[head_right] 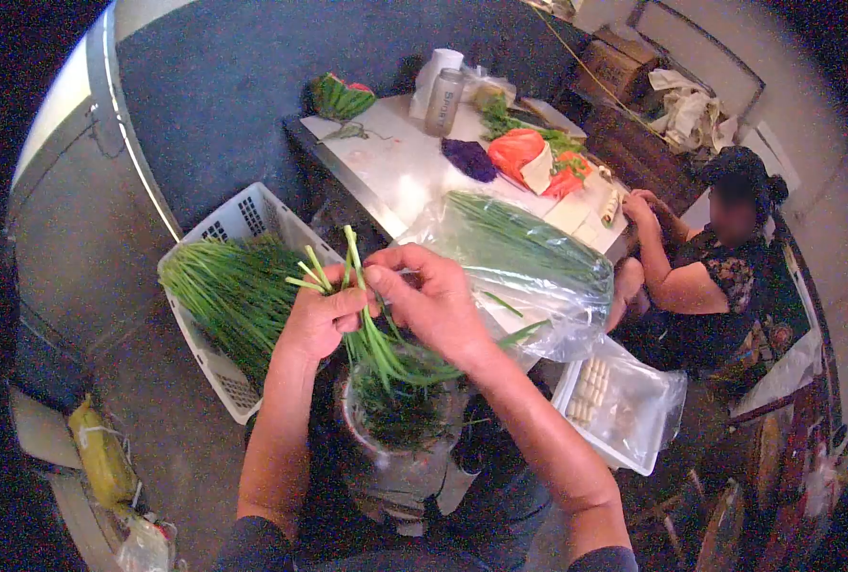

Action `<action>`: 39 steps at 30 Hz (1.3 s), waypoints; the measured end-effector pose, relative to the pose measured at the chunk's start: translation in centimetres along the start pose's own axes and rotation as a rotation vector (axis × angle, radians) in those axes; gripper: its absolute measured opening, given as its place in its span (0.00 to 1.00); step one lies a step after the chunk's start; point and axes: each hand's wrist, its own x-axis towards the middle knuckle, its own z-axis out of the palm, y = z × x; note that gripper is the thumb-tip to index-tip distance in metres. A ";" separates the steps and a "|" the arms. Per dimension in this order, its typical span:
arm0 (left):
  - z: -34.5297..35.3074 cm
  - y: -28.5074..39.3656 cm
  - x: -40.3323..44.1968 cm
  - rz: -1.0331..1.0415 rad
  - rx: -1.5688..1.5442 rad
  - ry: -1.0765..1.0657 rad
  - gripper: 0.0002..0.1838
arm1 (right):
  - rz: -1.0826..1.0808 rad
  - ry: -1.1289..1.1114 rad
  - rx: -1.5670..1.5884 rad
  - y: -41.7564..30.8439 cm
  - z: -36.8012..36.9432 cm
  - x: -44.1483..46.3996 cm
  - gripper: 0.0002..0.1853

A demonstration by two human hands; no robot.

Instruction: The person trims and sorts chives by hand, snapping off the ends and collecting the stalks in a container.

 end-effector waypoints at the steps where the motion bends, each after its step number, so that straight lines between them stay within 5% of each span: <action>1: 0.0 -0.1 -0.1 -0.012 -0.032 -0.005 0.12 | 0.011 -0.007 -0.011 0.2 0.3 -0.1 0.10; 9: 0.1 -0.1 0.0 -0.036 0.000 0.066 0.09 | -0.025 0.068 -0.201 1.2 0.1 -0.6 0.08; 15: 0.7 0.2 -0.1 -0.110 0.016 0.049 0.07 | -0.284 0.104 -0.517 2.4 -0.9 -1.0 0.10; 24: 1.2 -0.2 -0.1 -0.139 0.093 0.088 0.08 | 0.052 0.351 -0.281 4.7 -3.5 -3.3 0.11; 31: 0.4 -1.2 0.4 -0.160 0.124 0.041 0.09 | 0.212 0.292 -0.282 9.9 -3.3 -7.4 0.09; 36: 0.9 -1.2 0.5 -0.192 0.135 -0.095 0.10 | 0.103 0.230 -0.299 10.9 -2.9 -7.6 0.11; 39: 1.1 -1.9 0.6 -0.219 0.180 -0.069 0.11 | 0.316 0.228 -0.172 8.3 -2.8 -6.4 0.11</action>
